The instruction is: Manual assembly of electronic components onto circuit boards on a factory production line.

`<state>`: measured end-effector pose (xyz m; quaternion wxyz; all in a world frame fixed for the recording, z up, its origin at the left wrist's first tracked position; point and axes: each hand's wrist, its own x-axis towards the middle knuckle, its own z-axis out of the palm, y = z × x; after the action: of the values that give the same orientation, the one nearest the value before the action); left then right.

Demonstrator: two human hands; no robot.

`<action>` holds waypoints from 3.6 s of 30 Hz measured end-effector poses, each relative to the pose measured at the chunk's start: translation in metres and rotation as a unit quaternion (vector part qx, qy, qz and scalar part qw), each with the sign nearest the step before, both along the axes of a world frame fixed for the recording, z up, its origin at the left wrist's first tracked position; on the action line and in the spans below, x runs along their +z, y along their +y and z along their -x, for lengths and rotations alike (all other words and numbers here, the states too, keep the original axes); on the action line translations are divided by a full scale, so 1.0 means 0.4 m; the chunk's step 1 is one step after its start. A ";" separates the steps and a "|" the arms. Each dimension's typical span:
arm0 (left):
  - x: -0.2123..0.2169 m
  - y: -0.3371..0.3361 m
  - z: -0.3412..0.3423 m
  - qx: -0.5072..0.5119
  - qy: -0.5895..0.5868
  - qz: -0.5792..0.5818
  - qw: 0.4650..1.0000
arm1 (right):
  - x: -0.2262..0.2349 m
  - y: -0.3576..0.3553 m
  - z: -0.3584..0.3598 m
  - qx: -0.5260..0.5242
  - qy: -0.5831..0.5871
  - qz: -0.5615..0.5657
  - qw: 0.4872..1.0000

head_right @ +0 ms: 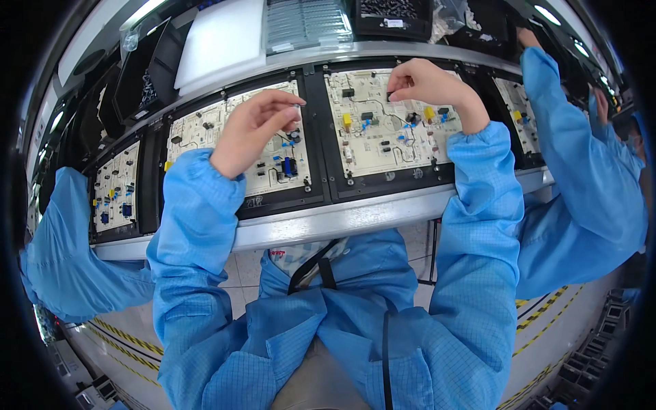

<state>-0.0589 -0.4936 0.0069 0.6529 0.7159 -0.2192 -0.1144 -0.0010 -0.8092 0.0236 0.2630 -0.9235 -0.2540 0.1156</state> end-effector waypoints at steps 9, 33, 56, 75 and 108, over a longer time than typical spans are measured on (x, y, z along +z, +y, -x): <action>-0.036 -0.185 0.031 -0.082 -0.040 -0.107 0.990 | -0.032 -0.007 0.000 0.005 -0.056 -0.041 0.998; -0.081 -0.336 0.055 -0.019 -0.392 -0.317 0.864 | -0.062 -0.050 -0.015 -0.004 -0.133 -0.080 0.988; -0.059 -0.362 0.064 -0.009 -0.448 -0.375 0.811 | -0.065 -0.081 -0.021 -0.008 -0.170 -0.062 0.983; -0.012 -0.326 0.085 0.032 -0.514 -0.399 0.759 | -0.062 -0.205 -0.046 -0.044 -0.130 -0.047 0.989; -0.125 0.591 -0.556 0.350 -0.127 -0.527 0.764 | 0.132 0.175 -0.224 0.068 -0.189 0.012 0.980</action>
<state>0.1634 -0.2572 -0.0430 0.1338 0.9823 0.0604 0.1167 0.0884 -0.7393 0.0764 0.1907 -0.9123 -0.3601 -0.0404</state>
